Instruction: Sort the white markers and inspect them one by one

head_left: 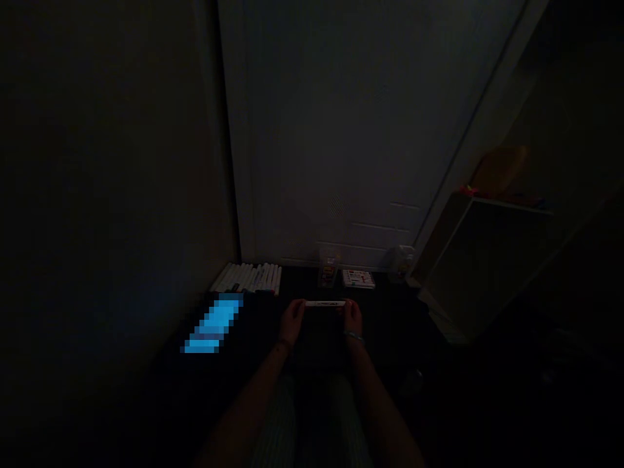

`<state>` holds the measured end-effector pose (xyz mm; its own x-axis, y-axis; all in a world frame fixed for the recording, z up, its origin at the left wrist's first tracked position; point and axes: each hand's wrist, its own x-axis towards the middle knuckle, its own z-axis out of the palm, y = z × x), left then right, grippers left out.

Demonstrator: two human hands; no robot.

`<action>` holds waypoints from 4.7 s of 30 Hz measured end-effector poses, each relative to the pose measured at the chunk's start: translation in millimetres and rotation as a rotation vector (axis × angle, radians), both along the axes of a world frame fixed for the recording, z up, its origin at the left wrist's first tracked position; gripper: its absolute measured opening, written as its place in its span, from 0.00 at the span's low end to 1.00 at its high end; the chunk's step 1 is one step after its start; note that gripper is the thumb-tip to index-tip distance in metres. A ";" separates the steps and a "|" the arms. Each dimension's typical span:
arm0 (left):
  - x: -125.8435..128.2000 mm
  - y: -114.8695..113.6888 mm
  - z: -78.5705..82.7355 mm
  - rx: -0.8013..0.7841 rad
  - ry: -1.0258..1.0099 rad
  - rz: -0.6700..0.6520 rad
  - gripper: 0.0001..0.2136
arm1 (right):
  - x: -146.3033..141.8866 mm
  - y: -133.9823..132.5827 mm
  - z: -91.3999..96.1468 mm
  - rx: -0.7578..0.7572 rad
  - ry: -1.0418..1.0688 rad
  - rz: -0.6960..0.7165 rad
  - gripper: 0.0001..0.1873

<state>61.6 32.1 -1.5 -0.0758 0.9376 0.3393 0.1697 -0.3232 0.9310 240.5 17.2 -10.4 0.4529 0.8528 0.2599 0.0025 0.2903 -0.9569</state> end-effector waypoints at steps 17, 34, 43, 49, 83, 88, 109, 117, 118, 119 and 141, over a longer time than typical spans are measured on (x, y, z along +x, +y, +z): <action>-0.5 -3.5 6.4 -0.048 0.028 0.024 0.18 | -2.3 -5.2 6.8 0.006 -0.018 -0.012 0.23; 0.3 -2.8 5.4 -0.043 0.038 -0.002 0.17 | -2.7 -6.4 11.4 -0.028 -0.028 -0.053 0.21; -0.1 -4.1 5.8 -0.034 0.044 0.010 0.15 | -3.5 -7.2 10.9 -0.026 -0.023 -0.055 0.20; -0.5 0.0 0.5 -0.035 0.034 0.010 0.15 | -2.9 -7.7 11.1 -0.016 -0.034 -0.039 0.20; 0.2 -5.1 6.4 -0.055 0.021 0.040 0.20 | -2.4 -3.1 5.4 -0.012 -0.028 -0.001 0.21; 1.9 -4.6 6.5 -0.063 -0.029 0.054 0.20 | -2.3 -3.4 5.8 -0.013 -0.020 -0.007 0.23; 0.6 -2.1 5.1 -0.059 -0.096 0.048 0.20 | 3.2 -0.6 4.4 -0.005 0.081 0.033 0.24; -1.4 -0.6 2.9 -0.040 -0.016 0.054 0.18 | 8.7 10.5 2.8 -0.021 0.207 -0.045 0.23; -0.9 -0.9 3.0 -0.035 0.004 0.051 0.18 | 11.5 14.7 10.7 -0.018 0.203 -0.062 0.24; 0.1 -1.3 3.2 -0.022 0.029 0.037 0.17 | 15.5 19.6 22.1 -0.002 0.189 -0.092 0.24; 12.0 -14.1 5.2 -0.033 0.070 -0.086 0.16 | -9.2 111.5 167.6 -0.206 -1.118 -0.310 0.16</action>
